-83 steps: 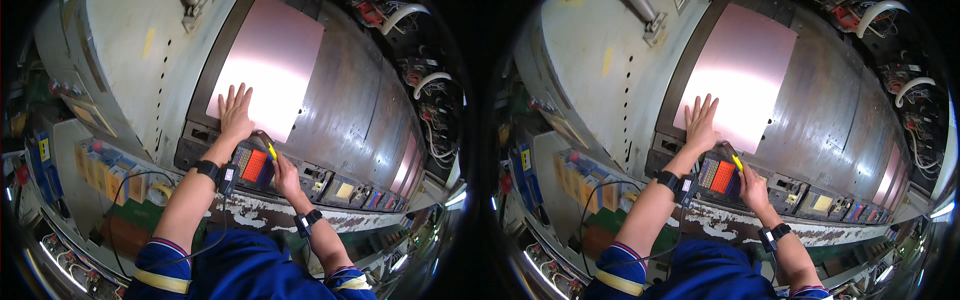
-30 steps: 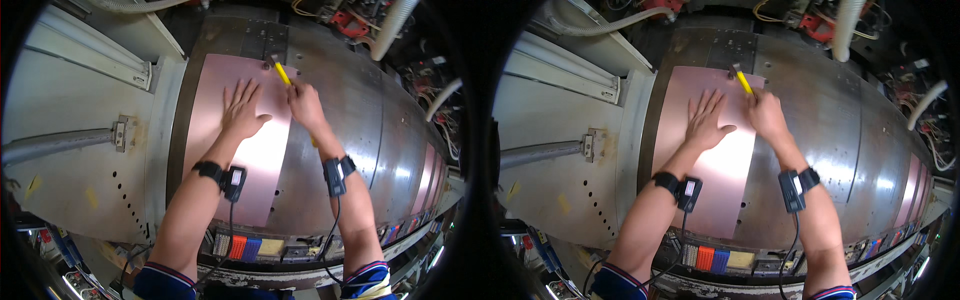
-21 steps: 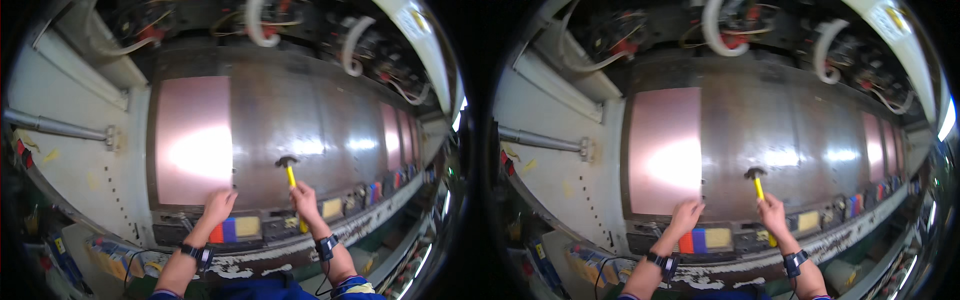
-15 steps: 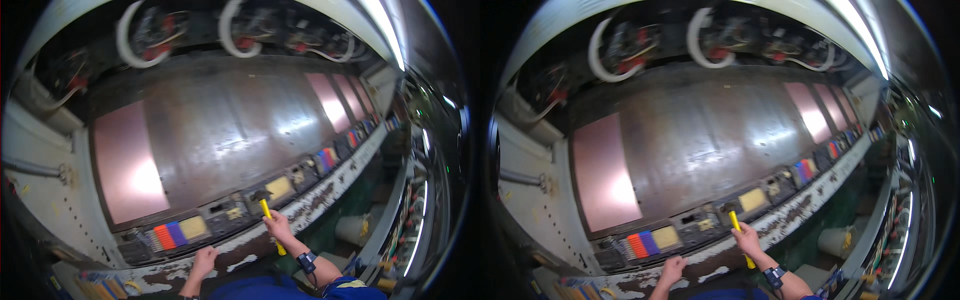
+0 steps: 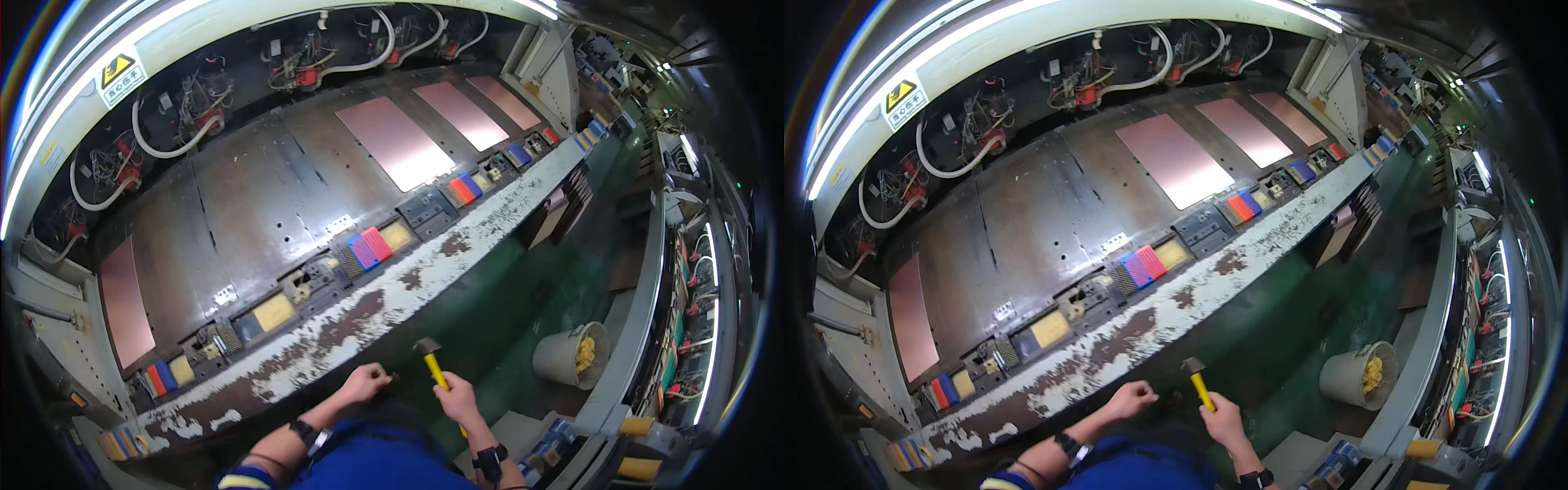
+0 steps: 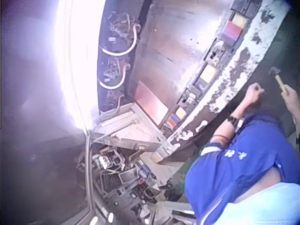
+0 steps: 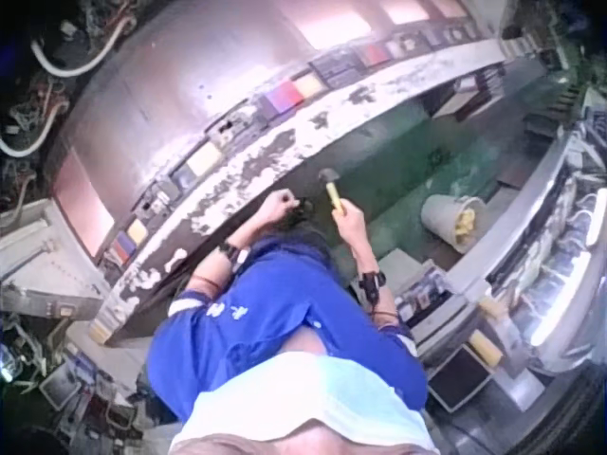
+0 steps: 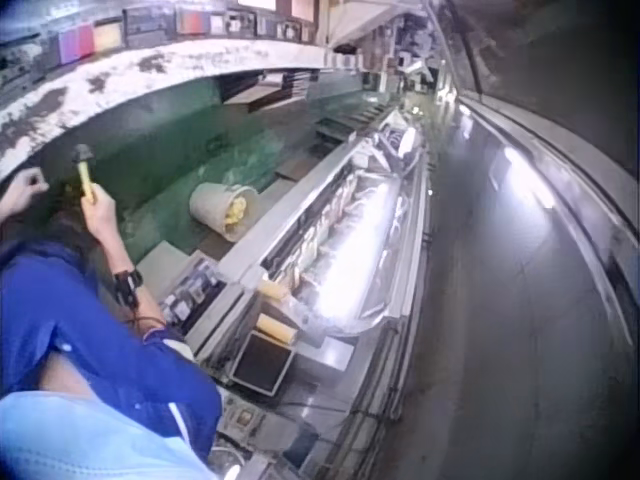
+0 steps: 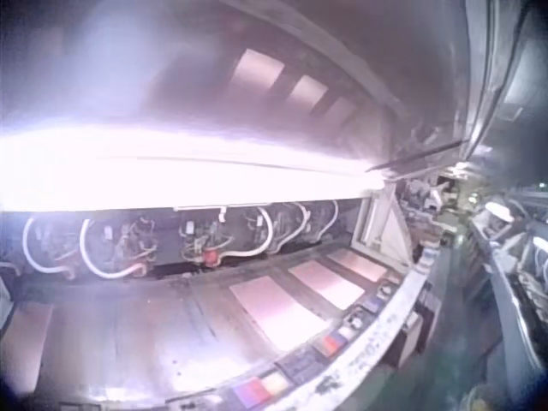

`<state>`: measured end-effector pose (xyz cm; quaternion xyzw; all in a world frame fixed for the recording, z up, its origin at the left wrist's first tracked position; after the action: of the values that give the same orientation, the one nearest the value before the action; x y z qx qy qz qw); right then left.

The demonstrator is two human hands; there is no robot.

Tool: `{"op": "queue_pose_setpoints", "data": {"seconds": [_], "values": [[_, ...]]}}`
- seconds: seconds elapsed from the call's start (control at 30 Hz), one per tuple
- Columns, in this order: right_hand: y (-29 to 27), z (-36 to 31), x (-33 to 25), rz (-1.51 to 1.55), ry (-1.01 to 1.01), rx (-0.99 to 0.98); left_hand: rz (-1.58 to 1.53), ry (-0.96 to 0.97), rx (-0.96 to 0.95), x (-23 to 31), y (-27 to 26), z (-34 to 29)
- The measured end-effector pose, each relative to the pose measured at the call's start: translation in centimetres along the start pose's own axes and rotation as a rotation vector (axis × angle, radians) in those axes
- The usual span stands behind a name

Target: Operating industrial machinery by placing, securing, and hammering metal plates.

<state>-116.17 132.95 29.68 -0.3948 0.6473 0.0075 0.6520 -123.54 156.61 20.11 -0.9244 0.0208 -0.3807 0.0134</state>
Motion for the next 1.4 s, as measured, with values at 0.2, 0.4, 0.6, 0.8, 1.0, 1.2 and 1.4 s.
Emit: {"op": "queue_pose_setpoints", "data": {"seconds": [0.2, 0.4, 0.6, 0.8, 1.0, 1.2, 1.4], "values": [[-14.9, 3.8, 3.6, 0.685, 0.137, 0.475, -0.388, 0.023, -0.308, 19.9, 9.0, 12.8], [-24.8, 15.3, 7.8, 0.474, 0.263, 0.358, -0.571, 0.051, -0.094, 32.1, 8.4, 25.8], [-30.4, 33.5, 12.4, 0.379, 0.221, 0.047, -0.336, 0.238, 0.618, 36.0, 0.9, 41.3], [-30.8, 50.7, 13.3, 0.105, 0.044, -0.276, 0.086, 0.117, 1.025, 42.9, -8.8, 49.3], [-26.0, 65.0, 11.4, -0.177, -0.315, -0.547, 0.359, -0.230, 1.005, 40.8, -11.3, 54.8], [-23.8, 70.3, 16.7, -0.290, -0.676, -0.532, 0.319, -0.220, 1.100, 41.5, -10.6, 56.1], [-27.1, 71.6, 14.0, -0.365, -0.399, -0.610, 0.211, -0.331, 1.098, 42.8, -9.4, 55.8]]}}
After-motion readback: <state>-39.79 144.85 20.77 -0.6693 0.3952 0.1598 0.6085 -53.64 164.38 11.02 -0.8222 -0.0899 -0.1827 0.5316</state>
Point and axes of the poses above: each hand's wrist, its own z-axis towards the middle knuckle, its own y-axis out of the palm, x = y × z, the point moved 1 cm from there along z, towards the middle knuckle, and after that the axes turned 15 degrees about -y, right-handed, at the moved point
